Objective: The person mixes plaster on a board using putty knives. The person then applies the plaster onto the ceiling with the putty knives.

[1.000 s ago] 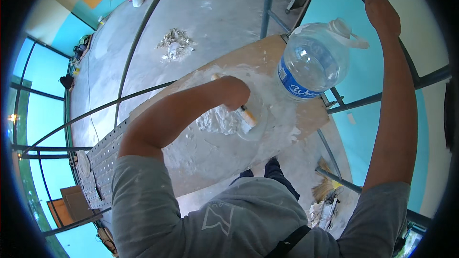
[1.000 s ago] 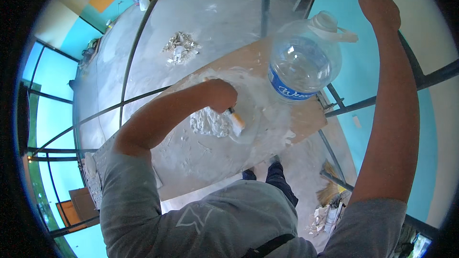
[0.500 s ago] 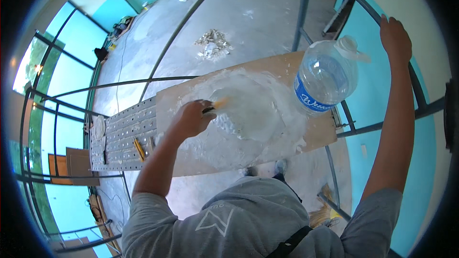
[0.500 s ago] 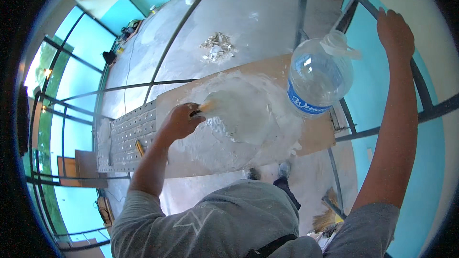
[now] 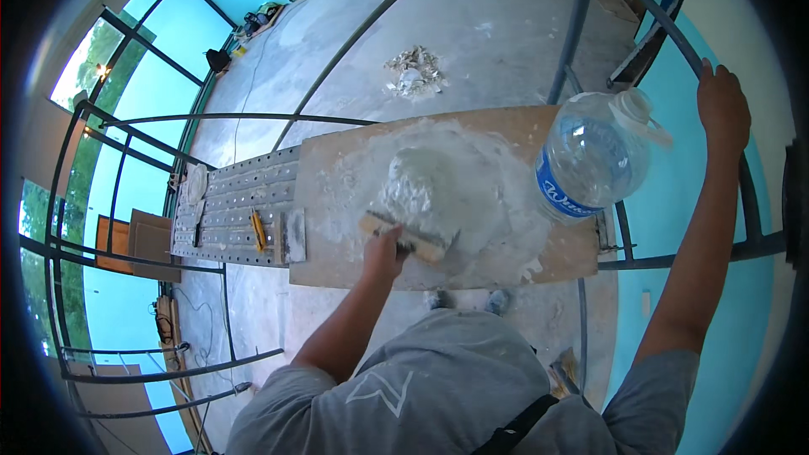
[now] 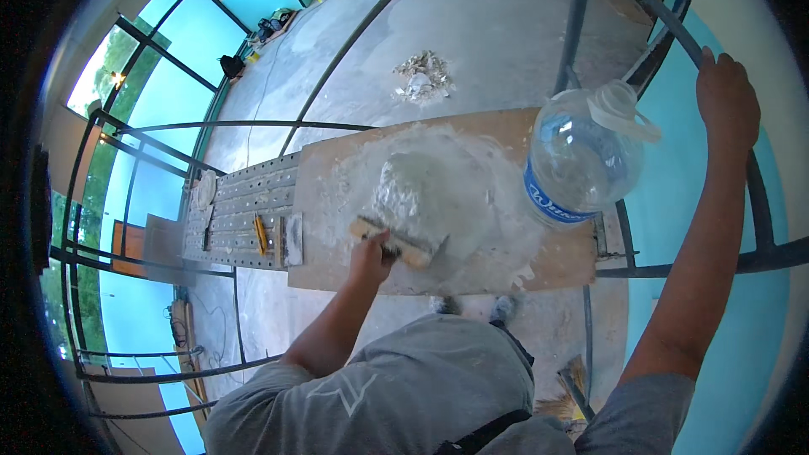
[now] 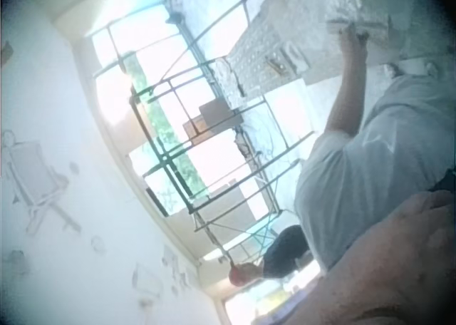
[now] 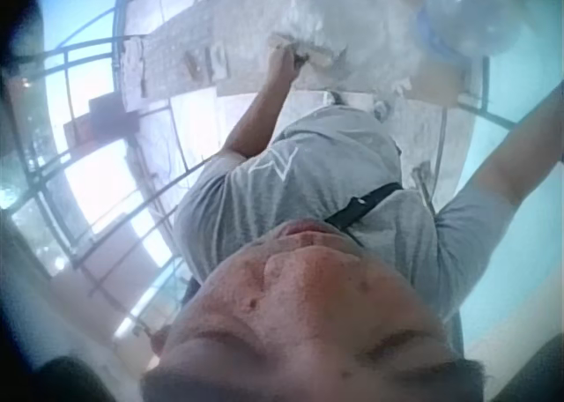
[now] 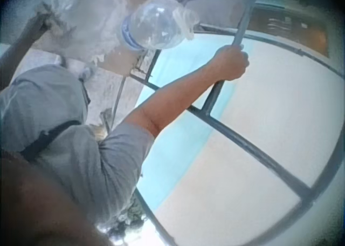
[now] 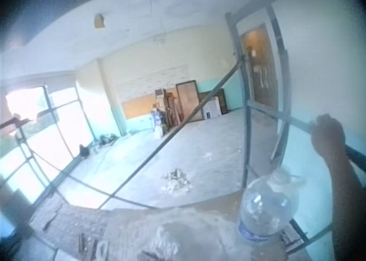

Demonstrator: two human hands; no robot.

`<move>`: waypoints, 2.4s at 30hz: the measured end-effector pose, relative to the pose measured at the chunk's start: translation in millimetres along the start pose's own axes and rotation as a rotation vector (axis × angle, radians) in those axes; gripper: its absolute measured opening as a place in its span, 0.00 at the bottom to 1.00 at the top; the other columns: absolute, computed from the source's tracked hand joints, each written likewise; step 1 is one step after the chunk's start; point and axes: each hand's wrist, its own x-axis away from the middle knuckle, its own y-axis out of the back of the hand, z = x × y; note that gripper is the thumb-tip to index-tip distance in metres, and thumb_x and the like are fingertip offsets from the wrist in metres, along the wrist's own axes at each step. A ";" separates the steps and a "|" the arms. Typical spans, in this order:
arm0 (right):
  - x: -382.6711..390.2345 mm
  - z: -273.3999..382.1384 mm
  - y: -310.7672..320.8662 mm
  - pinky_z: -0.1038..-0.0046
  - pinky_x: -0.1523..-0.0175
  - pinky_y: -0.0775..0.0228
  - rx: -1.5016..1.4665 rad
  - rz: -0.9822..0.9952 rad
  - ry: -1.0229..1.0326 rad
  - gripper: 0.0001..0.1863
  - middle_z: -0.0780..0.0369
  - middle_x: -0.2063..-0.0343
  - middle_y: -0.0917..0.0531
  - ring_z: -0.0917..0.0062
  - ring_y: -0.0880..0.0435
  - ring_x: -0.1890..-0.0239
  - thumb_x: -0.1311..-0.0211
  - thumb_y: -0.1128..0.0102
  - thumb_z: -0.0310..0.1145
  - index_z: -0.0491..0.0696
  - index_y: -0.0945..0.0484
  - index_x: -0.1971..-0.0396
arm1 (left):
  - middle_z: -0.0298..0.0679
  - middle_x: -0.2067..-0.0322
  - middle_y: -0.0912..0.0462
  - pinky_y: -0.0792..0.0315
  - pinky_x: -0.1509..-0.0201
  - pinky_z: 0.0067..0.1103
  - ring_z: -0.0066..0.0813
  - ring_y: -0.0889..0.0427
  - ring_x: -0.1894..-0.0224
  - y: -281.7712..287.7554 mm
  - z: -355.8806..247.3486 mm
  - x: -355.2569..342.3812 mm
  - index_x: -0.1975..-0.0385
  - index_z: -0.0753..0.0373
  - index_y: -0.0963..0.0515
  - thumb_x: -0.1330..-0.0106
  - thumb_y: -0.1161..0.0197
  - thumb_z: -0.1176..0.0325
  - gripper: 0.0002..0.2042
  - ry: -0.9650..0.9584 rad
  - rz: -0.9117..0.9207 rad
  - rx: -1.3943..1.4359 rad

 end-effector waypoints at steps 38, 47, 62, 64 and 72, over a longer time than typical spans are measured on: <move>-10.5 1.8 -10.9 0.58 0.50 0.28 0.015 0.012 -0.009 0.27 0.49 0.59 0.20 0.55 0.20 0.56 0.28 0.67 0.49 0.42 0.22 0.60 | 0.48 0.59 0.19 0.26 0.55 0.32 0.39 0.20 0.59 70.9 9.7 -248.5 0.52 0.65 0.24 0.49 0.32 0.53 0.28 -0.003 0.561 -0.047; -10.0 13.5 -6.8 0.60 0.49 0.28 0.071 0.024 0.027 0.26 0.50 0.56 0.21 0.55 0.21 0.55 0.27 0.69 0.46 0.41 0.25 0.56 | 0.50 0.54 0.20 0.30 0.46 0.31 0.46 0.22 0.50 109.3 -27.9 -173.7 0.49 0.63 0.25 0.49 0.32 0.58 0.27 -0.393 0.667 -0.182; -12.0 -1.2 -8.8 0.59 0.45 0.30 0.076 0.120 -0.030 0.28 0.53 0.51 0.22 0.57 0.23 0.49 0.28 0.68 0.50 0.44 0.25 0.51 | 0.41 0.69 0.19 0.26 0.63 0.31 0.30 0.22 0.68 54.3 135.4 -197.5 0.56 0.68 0.23 0.43 0.32 0.63 0.19 0.426 0.229 0.573; -15.7 -4.4 -28.8 0.59 0.52 0.26 0.138 -0.037 0.104 0.26 0.52 0.57 0.20 0.58 0.20 0.56 0.28 0.67 0.47 0.43 0.23 0.55 | 0.41 0.68 0.19 0.26 0.63 0.33 0.30 0.22 0.68 48.6 136.3 -232.0 0.58 0.67 0.22 0.43 0.32 0.61 0.19 0.364 0.222 0.454; -12.9 5.8 -6.9 0.58 0.49 0.28 0.100 0.080 -0.015 0.29 0.50 0.55 0.21 0.55 0.21 0.54 0.28 0.69 0.50 0.42 0.23 0.54 | 0.46 0.58 0.18 0.28 0.50 0.33 0.44 0.20 0.54 55.0 -33.5 -320.3 0.51 0.59 0.22 0.48 0.32 0.52 0.25 -0.273 0.582 -0.151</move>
